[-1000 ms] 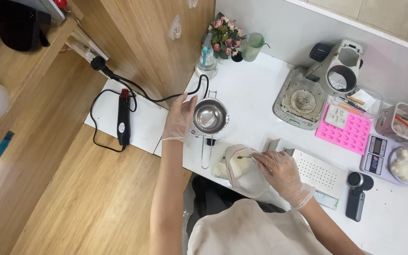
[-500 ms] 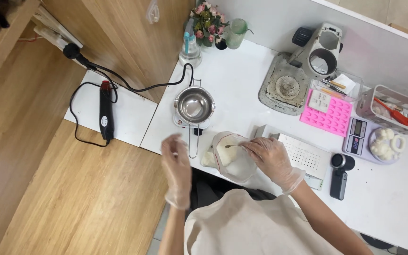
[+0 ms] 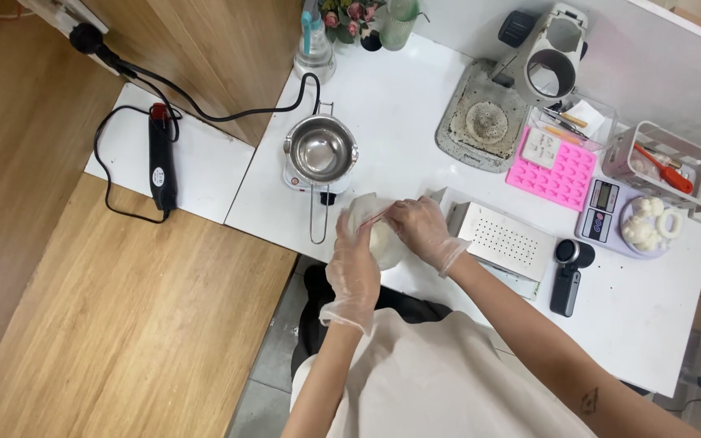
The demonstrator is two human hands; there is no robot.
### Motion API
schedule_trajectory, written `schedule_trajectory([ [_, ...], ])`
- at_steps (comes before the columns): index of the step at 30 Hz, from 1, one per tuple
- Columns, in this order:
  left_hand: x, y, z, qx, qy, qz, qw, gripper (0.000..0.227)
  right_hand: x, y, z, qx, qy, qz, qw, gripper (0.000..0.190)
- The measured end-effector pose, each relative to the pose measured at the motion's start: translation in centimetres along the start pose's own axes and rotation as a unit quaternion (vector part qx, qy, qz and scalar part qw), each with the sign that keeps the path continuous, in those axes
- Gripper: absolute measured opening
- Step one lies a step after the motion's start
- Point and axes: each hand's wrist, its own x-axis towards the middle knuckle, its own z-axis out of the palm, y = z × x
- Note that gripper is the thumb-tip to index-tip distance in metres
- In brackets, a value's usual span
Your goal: Scooping wax flakes from a bag into a small melting pot using a small spatula.
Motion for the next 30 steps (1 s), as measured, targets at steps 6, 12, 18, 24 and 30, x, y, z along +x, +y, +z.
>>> schedule_trajectory([
  [6,-0.2,-1.3,0.5,-0.08,0.08,0.127,0.985,0.038,0.0,4.0,5.4,0.165,-0.07,0.162,0.97,0.008],
  [12,0.4,-2.5,2.5,-0.041,0.129,0.209,0.968,0.045,0.1,6.0,7.2,0.275,-0.109,0.219,0.93,0.013],
  [18,1.1,-2.1,1.0,-0.021,0.043,0.17,0.984,0.057,0.8,2.4,-0.8,0.357,-0.09,0.222,0.903,0.021],
  [24,1.6,-3.4,0.5,-0.123,-0.005,0.094,0.988,0.057,0.4,3.9,-2.5,0.423,-0.045,0.295,0.856,0.021],
  [30,1.9,-4.2,1.6,-0.127,-0.014,0.092,0.988,0.057,0.9,4.3,-2.2,0.435,-0.002,0.327,0.839,0.019],
])
